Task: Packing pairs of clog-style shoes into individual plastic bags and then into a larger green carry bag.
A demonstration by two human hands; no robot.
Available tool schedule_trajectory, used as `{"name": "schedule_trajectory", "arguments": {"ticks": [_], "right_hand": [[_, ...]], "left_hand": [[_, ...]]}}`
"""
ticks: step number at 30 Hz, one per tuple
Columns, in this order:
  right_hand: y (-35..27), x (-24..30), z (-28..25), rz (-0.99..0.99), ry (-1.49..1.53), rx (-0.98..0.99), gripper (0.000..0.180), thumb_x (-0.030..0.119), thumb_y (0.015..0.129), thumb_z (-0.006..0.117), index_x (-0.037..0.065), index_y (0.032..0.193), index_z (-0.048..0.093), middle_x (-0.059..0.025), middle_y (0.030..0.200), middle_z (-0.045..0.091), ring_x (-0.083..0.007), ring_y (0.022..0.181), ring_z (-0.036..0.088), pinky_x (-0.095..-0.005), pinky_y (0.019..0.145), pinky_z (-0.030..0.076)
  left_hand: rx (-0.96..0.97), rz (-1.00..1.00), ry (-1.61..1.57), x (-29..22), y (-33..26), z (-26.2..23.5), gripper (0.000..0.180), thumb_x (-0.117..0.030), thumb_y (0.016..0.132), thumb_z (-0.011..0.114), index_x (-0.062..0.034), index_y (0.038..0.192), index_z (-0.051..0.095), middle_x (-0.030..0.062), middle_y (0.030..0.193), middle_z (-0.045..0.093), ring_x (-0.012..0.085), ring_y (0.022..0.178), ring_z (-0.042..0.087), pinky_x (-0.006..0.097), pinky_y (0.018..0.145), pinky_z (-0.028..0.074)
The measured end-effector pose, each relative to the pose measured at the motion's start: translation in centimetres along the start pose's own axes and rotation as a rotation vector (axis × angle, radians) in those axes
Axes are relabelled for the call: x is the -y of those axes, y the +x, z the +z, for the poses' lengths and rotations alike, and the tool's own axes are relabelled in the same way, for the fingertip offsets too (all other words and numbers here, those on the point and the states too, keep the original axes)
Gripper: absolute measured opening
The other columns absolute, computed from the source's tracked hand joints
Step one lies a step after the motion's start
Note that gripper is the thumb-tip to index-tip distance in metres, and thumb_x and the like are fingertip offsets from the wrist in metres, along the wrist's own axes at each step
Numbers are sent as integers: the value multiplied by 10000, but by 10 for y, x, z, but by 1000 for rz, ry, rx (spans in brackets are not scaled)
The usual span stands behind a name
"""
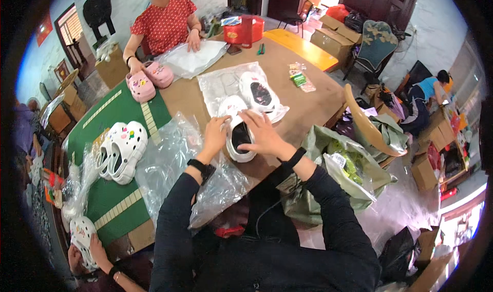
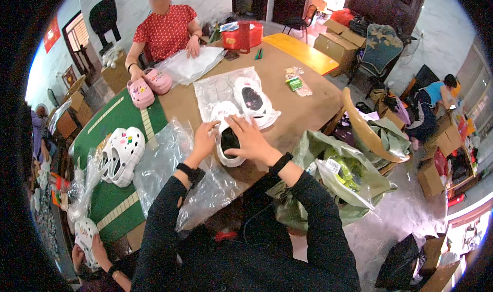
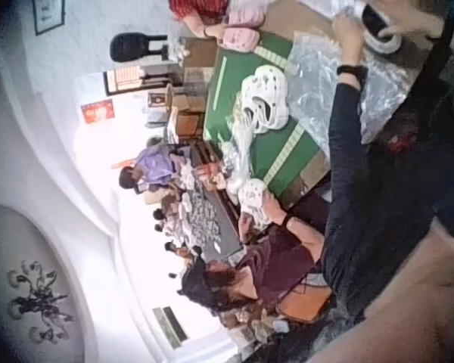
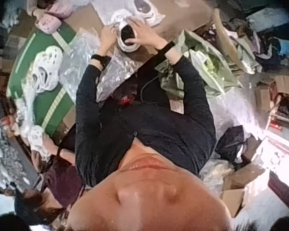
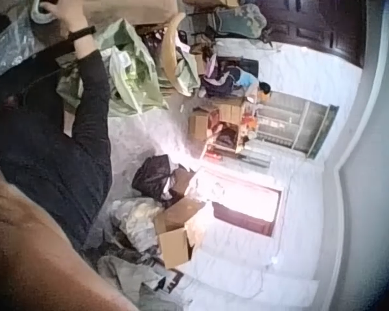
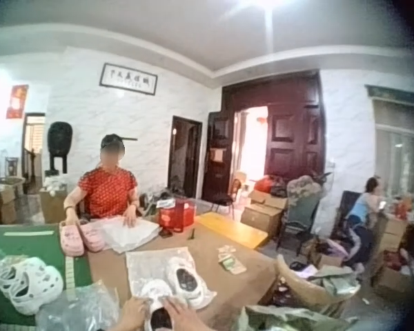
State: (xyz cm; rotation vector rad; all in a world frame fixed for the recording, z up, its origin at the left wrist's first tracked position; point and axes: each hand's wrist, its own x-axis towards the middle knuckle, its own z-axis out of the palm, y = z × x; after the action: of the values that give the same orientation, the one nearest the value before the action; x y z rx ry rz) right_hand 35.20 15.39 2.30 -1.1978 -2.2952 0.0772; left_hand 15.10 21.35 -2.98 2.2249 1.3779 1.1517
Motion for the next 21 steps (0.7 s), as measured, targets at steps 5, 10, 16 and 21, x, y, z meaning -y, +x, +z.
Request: {"name": "schedule_trajectory", "arguments": {"ticks": [5, 10, 16, 21], "right_hand": [[-18, 10, -1, -91, -51, -8, 1019, 472, 585, 784, 82, 1396, 305, -182, 1301, 416, -348, 1233, 398, -548, 1058, 227], [-49, 24, 3, -41, -245, 157, 967, 435, 609, 780, 86, 1380, 313, -181, 1361, 369, -334, 1278, 354, -570, 1060, 211], [-63, 5, 36, 38, -76, 87, 620, 218, 715, 726, 74, 1225, 405, -234, 1413, 301, -360, 1085, 519, -454, 861, 463], [-33, 5, 33, 25, -166, -29, 488, 189, 744, 686, 38, 1144, 450, -253, 1388, 326, -373, 1001, 554, -428, 809, 485]], "left_hand": [[-79, -113, 133, 2, -14, 12, 341, -163, 805, 624, -80, 1134, 584, 209, 1038, 556, 392, 994, 524, 447, 849, 423], [-11, -263, -35, 28, -17, 20, 282, -190, 842, 608, -50, 1084, 576, 233, 997, 605, 406, 958, 564, 445, 821, 442], [-26, -305, -174, 26, -17, 24, 226, -116, 836, 553, -47, 1051, 572, 234, 926, 631, 412, 886, 598, 438, 770, 462], [-116, -181, -123, 16, -19, 17, 202, -62, 813, 533, -32, 1010, 564, 227, 941, 621, 410, 910, 583, 450, 786, 454]]}}
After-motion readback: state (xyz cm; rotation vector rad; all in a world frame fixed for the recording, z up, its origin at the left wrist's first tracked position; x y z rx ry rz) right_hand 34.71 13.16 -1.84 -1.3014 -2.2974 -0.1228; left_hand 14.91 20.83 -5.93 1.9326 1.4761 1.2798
